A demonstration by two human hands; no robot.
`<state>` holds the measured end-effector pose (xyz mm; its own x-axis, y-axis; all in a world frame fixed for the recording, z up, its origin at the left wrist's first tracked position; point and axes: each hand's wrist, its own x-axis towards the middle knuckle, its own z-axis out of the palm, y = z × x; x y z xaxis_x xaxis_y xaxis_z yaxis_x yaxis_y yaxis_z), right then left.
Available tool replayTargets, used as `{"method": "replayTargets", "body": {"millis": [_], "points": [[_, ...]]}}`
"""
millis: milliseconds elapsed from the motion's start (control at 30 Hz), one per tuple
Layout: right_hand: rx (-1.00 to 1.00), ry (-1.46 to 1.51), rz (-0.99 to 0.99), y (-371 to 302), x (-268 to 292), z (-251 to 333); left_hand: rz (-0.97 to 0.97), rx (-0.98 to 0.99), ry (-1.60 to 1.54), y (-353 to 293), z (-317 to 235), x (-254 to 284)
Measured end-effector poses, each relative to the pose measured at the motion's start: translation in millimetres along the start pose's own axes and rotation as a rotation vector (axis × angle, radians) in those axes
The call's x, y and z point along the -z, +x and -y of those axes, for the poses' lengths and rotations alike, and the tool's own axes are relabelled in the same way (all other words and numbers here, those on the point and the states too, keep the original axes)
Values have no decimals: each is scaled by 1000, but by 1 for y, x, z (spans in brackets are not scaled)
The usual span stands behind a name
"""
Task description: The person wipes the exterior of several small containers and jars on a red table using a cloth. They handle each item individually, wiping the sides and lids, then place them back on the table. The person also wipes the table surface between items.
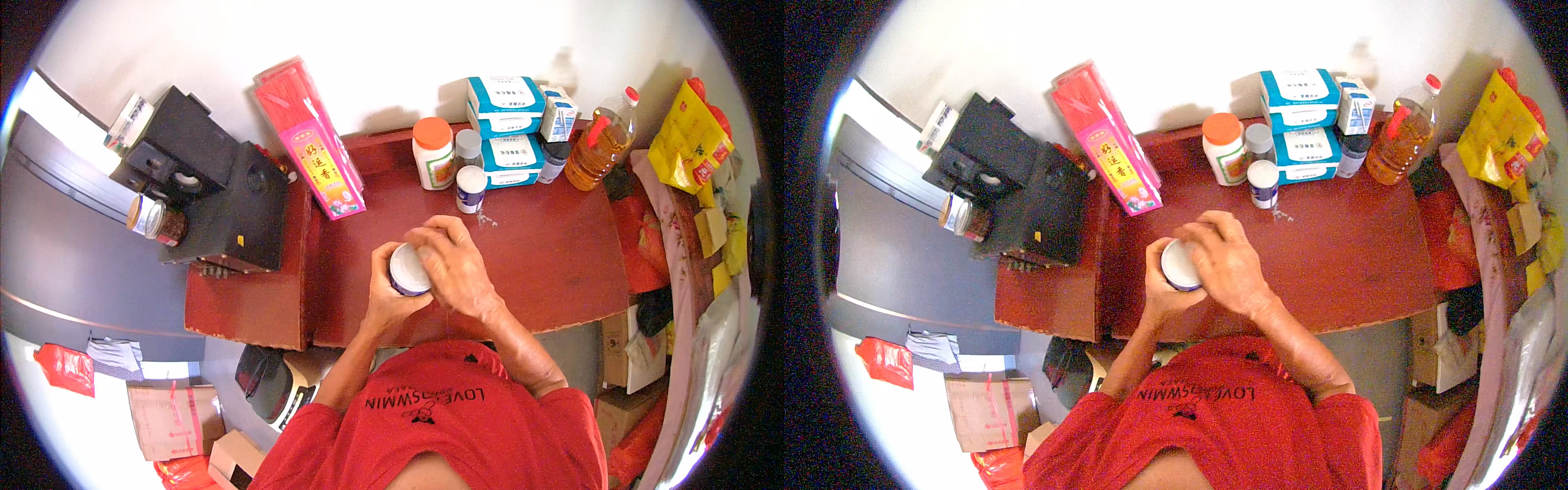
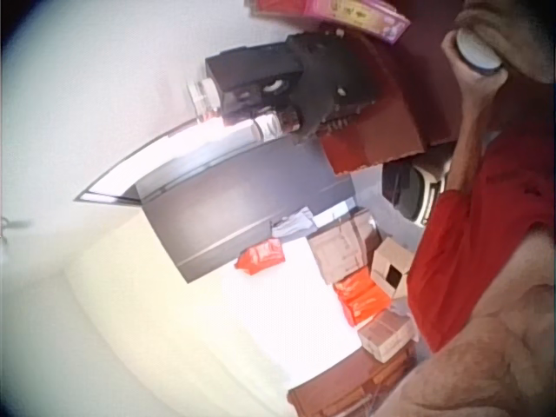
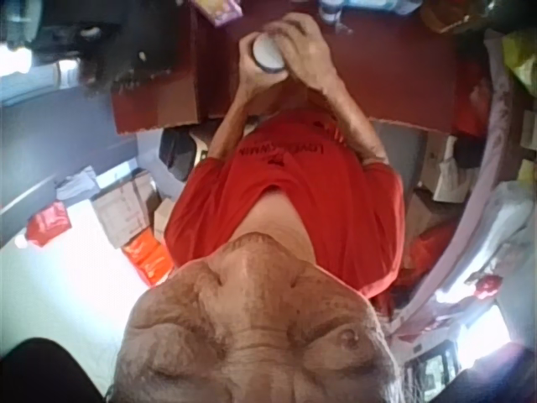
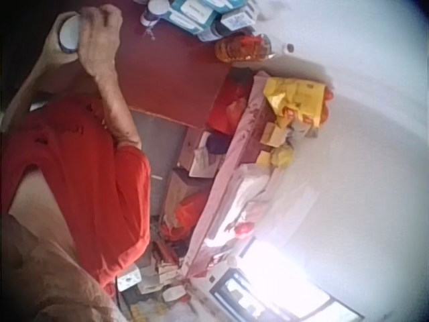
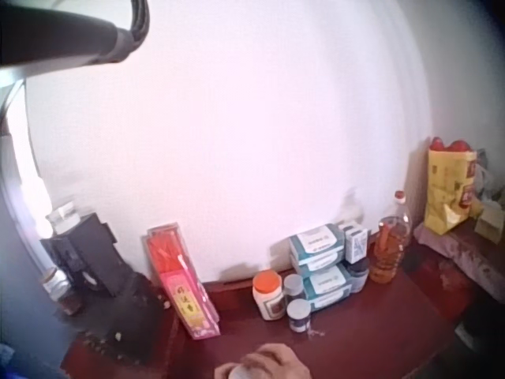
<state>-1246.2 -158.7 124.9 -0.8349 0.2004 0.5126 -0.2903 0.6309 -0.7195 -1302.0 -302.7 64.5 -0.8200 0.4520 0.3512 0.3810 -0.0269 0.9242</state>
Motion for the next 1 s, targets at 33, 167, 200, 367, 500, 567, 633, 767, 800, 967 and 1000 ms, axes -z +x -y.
{"method": "replayTargets", "body": {"millis": [33,167,200,367,500,567,633,767,800,967,1000], "points": [[-60,107,-6,-4,-3,-21,4,1,34,1,3,-2],[-270,24,212,-39,-8,-90,-34,160,-52,13,21,-8],[-353,-60,190,-50,-9,-106,-62,152,-59,18,26,-12],[-443,-629,35,-108,-21,-186,-195,222,-106,46,71,-35],[-368,-786,143,-137,-25,-205,-231,184,-224,67,109,-60],[-379,-806,144,-134,-26,-201,-250,182,-180,77,127,-71],[-383,-798,134,-133,-23,-203,-273,180,-104,89,137,-85],[-415,-806,164,-130,-22,-200,-273,226,-130,103,158,-100],[-411,-820,166,-128,-21,-200,-269,226,-157,107,161,-103],[-407,-822,156,-126,-20,-201,-272,201,-157,116,174,-110],[-403,-818,167,-126,-20,-201,-313,193,-105,114,176,-110]]}}
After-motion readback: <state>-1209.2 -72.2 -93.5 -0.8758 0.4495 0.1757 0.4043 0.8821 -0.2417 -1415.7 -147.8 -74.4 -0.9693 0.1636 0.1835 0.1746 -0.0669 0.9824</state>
